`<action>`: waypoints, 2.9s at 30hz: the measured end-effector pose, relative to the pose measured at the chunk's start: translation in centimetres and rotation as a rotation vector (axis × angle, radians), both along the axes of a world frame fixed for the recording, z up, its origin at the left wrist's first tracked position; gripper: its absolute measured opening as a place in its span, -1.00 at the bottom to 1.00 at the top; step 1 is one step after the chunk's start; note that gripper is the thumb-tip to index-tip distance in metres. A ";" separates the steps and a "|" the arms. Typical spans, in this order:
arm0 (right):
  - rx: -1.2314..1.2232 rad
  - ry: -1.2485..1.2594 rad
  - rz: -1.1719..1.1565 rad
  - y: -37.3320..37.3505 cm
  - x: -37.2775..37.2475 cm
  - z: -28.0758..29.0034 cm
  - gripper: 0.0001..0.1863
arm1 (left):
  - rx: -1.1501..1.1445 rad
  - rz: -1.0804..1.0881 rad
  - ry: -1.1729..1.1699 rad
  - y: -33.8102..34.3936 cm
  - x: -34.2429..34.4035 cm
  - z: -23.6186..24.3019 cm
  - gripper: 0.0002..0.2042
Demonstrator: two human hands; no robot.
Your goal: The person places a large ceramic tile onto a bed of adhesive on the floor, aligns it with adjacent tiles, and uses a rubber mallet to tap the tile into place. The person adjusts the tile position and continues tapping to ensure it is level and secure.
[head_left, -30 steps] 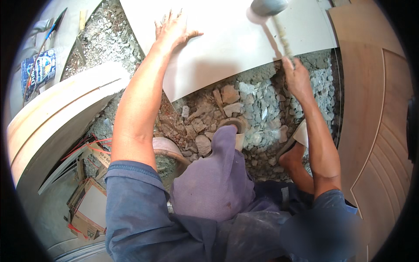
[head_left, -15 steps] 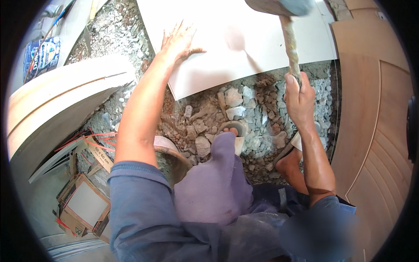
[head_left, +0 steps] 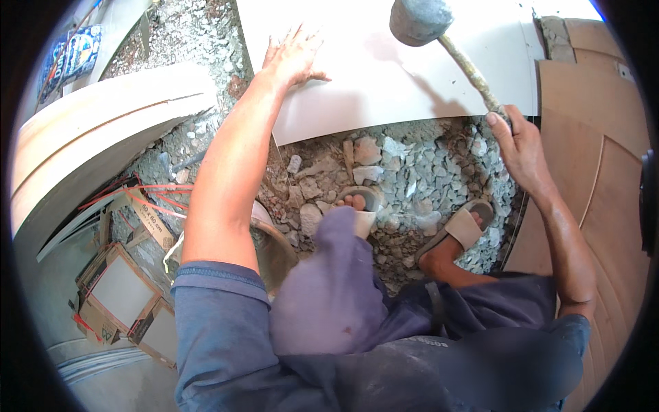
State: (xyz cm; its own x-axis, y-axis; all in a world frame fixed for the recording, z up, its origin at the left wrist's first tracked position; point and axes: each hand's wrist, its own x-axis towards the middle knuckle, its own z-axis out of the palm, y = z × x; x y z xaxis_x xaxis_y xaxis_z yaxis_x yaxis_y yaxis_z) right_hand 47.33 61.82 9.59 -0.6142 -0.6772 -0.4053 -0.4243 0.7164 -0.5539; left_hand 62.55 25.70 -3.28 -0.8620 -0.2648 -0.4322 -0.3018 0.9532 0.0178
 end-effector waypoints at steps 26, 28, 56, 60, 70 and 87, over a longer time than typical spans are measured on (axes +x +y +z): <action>0.181 -0.256 -0.045 -0.5 3.8 -8.0 -0.45 | 0.001 0.039 -0.250 0.1 -1.7 0.9 -0.17; 0.025 -0.193 -0.029 0.7 3.5 -7.9 -0.43 | 0.059 0.091 -0.127 0.5 -1.8 1.6 -0.04; -0.163 -0.059 -0.291 11.9 6.1 -7.6 -0.71 | 0.068 -0.062 0.006 12.9 -11.6 -0.6 -0.19; -0.145 -0.098 -0.429 16.8 8.1 -5.3 -0.74 | 0.321 -0.484 0.321 25.3 -21.4 -3.0 -0.31; -0.060 -0.148 -0.704 21.9 8.5 -5.6 -0.71 | 0.354 -0.561 0.681 29.9 -25.0 -5.5 -0.39; -0.075 -0.362 -0.724 19.1 8.7 -7.6 -0.69 | 0.227 -0.401 0.253 18.6 -17.0 -3.2 -0.30</action>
State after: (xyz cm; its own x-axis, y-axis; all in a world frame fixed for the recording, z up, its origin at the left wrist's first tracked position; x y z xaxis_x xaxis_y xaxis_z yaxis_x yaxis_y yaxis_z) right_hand 56.06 80.95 2.01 -0.7497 -0.1951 -0.6324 0.3452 0.7000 -0.6252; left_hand 45.52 44.29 -6.51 -0.9613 0.1839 -0.2052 0.1269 0.9565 0.2627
